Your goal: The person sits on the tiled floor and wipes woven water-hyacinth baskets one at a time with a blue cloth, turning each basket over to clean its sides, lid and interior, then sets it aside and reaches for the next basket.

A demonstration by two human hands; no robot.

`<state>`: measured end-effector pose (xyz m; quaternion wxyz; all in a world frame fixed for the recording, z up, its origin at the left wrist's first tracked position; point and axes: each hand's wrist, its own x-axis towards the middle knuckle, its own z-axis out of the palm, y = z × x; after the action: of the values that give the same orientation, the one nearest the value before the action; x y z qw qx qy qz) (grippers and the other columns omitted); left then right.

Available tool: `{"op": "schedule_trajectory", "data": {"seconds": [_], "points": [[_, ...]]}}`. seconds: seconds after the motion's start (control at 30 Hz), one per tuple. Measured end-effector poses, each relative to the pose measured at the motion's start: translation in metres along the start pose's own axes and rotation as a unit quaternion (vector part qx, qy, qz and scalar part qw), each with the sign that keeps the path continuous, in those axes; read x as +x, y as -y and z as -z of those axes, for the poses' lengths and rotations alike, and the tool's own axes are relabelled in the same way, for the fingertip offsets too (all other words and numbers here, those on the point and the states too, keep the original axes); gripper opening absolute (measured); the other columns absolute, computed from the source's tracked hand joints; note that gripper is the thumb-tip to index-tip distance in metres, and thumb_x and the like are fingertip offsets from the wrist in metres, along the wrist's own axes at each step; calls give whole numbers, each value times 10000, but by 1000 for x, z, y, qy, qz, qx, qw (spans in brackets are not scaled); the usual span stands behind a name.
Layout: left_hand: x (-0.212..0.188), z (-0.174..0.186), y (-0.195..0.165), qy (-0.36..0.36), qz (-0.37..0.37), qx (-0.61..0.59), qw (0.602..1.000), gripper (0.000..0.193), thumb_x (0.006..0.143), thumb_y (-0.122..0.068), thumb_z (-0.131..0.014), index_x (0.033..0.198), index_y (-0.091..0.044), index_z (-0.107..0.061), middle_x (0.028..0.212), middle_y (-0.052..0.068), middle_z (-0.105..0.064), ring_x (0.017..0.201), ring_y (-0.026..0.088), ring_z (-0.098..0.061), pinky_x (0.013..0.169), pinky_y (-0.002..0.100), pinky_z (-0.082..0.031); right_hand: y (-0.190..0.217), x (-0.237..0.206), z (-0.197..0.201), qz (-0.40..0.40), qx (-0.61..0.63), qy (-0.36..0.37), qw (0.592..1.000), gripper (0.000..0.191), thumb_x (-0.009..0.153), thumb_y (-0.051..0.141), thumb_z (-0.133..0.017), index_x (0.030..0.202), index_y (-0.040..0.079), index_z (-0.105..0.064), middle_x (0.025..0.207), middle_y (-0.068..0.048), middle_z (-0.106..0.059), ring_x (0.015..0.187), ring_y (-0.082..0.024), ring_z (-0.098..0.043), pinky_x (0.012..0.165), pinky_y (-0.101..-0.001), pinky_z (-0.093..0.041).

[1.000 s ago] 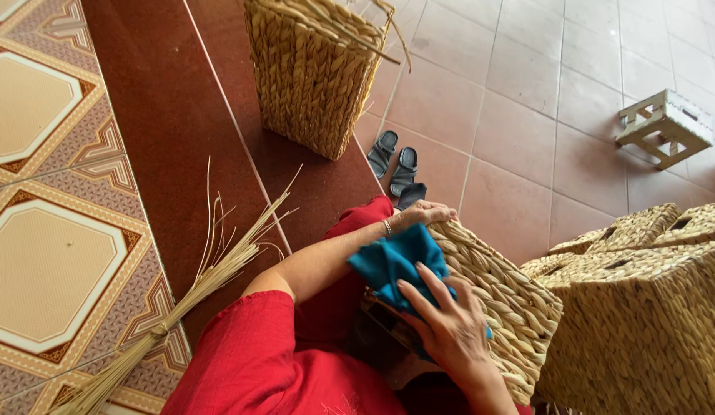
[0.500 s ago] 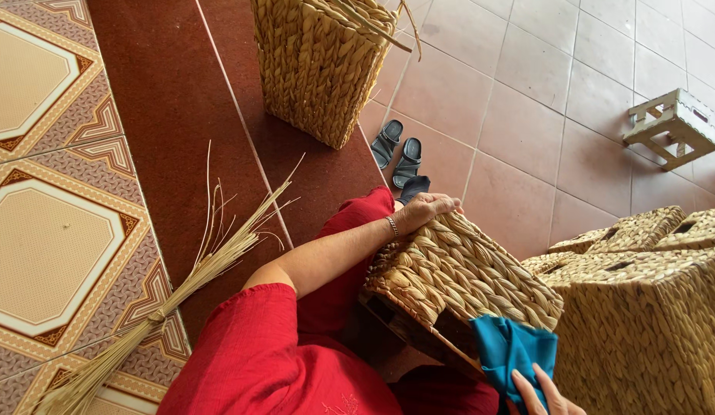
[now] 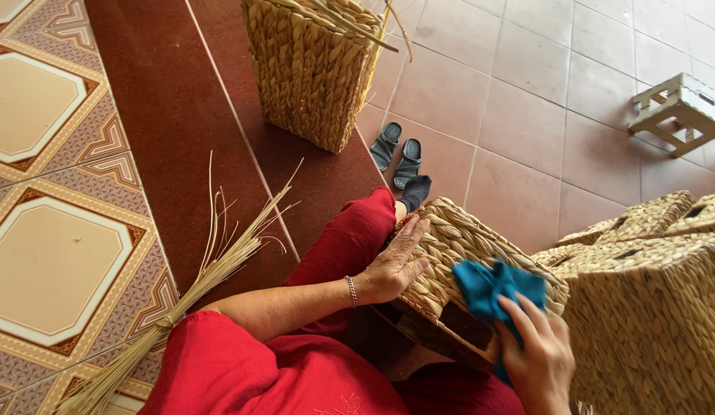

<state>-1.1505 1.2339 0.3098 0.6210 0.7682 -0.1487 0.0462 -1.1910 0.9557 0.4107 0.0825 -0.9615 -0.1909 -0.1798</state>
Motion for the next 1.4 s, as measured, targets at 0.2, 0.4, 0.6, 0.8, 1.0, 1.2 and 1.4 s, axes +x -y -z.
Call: {"op": "schedule_trajectory", "data": {"seconds": [0.2,0.4,0.6,0.8,1.0,1.2,1.4], "points": [[-8,3,3,-17,44,-76,996,803,991,-211,-595,1646,-52,-159,1675,234,-274,1573,334,-260,1262,382,-245,73,103,-24,166,46,1,985,412,838,214,-766,1244,225,-694,1367,-28,-657,1090,-296,-608,929,-433,-541],[-2,12,9,-22,57,-107,992,833,945,-185,-643,1628,-23,-194,1646,221,-332,1559,309,-307,1256,374,-261,76,112,-16,154,3,86,984,567,755,307,-753,1313,304,-654,1417,-17,-596,1118,-312,-581,914,-463,-518],[-3,9,4,-35,35,-63,997,863,936,-202,-683,1620,27,-210,1698,260,-210,1609,347,-171,1291,401,-151,-31,12,11,-10,-71,115,991,572,772,297,-777,1325,377,-658,1399,70,-641,1000,-281,-612,883,-396,-554],[-2,12,-7,-7,81,-86,993,999,912,-338,-726,1609,48,-123,1681,260,-183,1585,359,-154,1274,416,-140,-105,-69,-21,11,-39,18,999,592,681,202,-845,1245,336,-719,1310,-37,-698,727,-221,-600,778,-349,-541],[2,9,-1,31,81,-67,994,1019,928,-319,-686,1636,48,-50,1727,262,-79,1624,358,-48,1292,413,-80,-66,-4,-21,-39,-89,62,993,521,736,219,-838,1243,287,-737,1204,-8,-724,843,-279,-637,842,-394,-564],[-1,8,-2,32,73,-84,993,993,939,-265,-661,1655,22,-35,1749,254,-56,1639,360,-30,1301,414,-66,20,106,-23,84,12,21,996,431,826,166,-756,1252,195,-693,1253,-26,-685,1065,-301,-653,874,-413,-545],[3,23,-18,-2,39,-193,980,872,894,-161,-679,1629,9,-241,1601,209,-388,1508,312,-394,1252,412,-325,85,167,-46,216,65,71,972,561,734,104,-732,1284,204,-683,1313,-47,-656,996,-301,-616,841,-440,-562]]}}
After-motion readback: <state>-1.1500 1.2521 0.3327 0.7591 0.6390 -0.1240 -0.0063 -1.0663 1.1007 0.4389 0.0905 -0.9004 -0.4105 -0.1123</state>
